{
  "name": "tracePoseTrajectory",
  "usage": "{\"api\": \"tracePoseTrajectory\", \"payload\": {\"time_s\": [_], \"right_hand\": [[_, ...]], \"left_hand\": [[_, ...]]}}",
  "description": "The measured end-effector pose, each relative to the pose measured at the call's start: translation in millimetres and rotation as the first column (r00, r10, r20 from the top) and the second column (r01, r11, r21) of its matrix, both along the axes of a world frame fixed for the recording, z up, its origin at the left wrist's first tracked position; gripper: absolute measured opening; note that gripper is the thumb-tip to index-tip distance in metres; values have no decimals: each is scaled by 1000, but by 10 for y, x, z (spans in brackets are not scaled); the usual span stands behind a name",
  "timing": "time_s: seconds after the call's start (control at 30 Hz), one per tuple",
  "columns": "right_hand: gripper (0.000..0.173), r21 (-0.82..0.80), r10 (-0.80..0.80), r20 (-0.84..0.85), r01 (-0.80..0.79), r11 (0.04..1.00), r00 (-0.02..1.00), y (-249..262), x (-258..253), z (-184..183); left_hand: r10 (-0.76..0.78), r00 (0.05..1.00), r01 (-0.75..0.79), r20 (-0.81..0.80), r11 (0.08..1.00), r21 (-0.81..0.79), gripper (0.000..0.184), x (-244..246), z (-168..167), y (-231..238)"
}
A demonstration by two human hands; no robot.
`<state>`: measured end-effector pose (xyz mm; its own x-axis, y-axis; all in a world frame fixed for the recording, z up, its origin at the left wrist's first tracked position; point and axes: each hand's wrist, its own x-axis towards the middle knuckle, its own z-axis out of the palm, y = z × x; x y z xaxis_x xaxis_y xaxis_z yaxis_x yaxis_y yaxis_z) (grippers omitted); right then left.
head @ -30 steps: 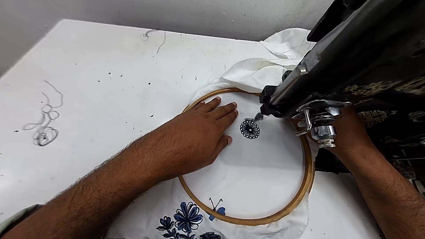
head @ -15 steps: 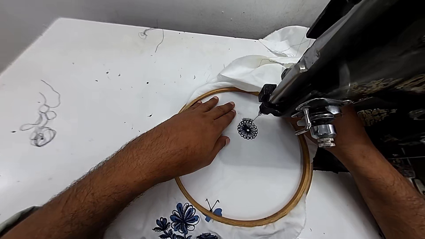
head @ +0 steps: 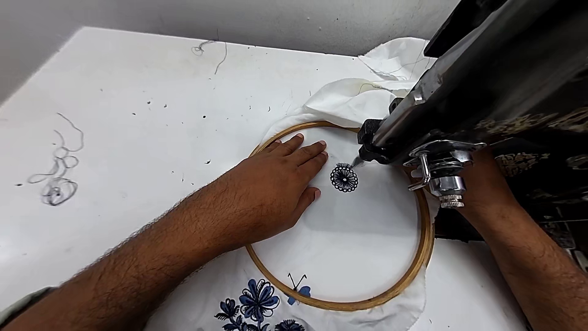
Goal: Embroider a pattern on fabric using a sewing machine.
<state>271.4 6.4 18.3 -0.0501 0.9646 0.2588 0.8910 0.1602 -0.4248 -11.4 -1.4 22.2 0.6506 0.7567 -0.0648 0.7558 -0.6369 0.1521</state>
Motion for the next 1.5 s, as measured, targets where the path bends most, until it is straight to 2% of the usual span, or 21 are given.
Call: {"api": "tracePoseTrajectory", "payload": {"time_s": [0.13, 0.27, 0.43, 0.63, 0.8, 1.0, 1.2, 1.37, 1.5], "right_hand": [[15, -40, -44, -31, 42, 998, 999, -29, -39, 35], [26, 36, 26, -19, -25, 999, 999, -10, -1, -33], [16, -59, -62, 2, 62, 996, 998, -34, -62, 60], [26, 100, 102, -31, -99, 990, 994, 37, 25, -88], [16, 11, 0, -72, 1, 1000, 997, -16, -35, 1], [25, 56, 51, -45, -49, 997, 998, 10, -1, -79], [17, 34, 24, -71, -22, 999, 997, 4, -10, -28], [25, 57, 47, -18, -46, 997, 999, 3, -8, -75], [20, 48, 48, -9, -47, 998, 999, -5, -5, -50]], "left_hand": [[-6, 1000, 6, 7, 1000, 4, 59, -11, -3, 11], [-9, 1000, 9, -12, 1000, -15, 58, -24, 35, -8], [8, 1000, -7, 17, 1000, -2, 58, -4, -2, 17], [-1, 1000, 1, -22, 1000, -8, 58, -43, 43, -1], [8, 1000, -8, 8, 1000, -8, 57, -25, 4, 26], [1, 1000, -2, -18, 1000, -8, 57, -50, 34, 6], [11, 1000, -11, 15, 1000, -9, 57, -24, 0, 40], [3, 1000, -3, -12, 1000, -14, 57, -57, 40, 22], [14, 1000, -14, -3, 1000, -3, 58, -37, 9, 30]]}}
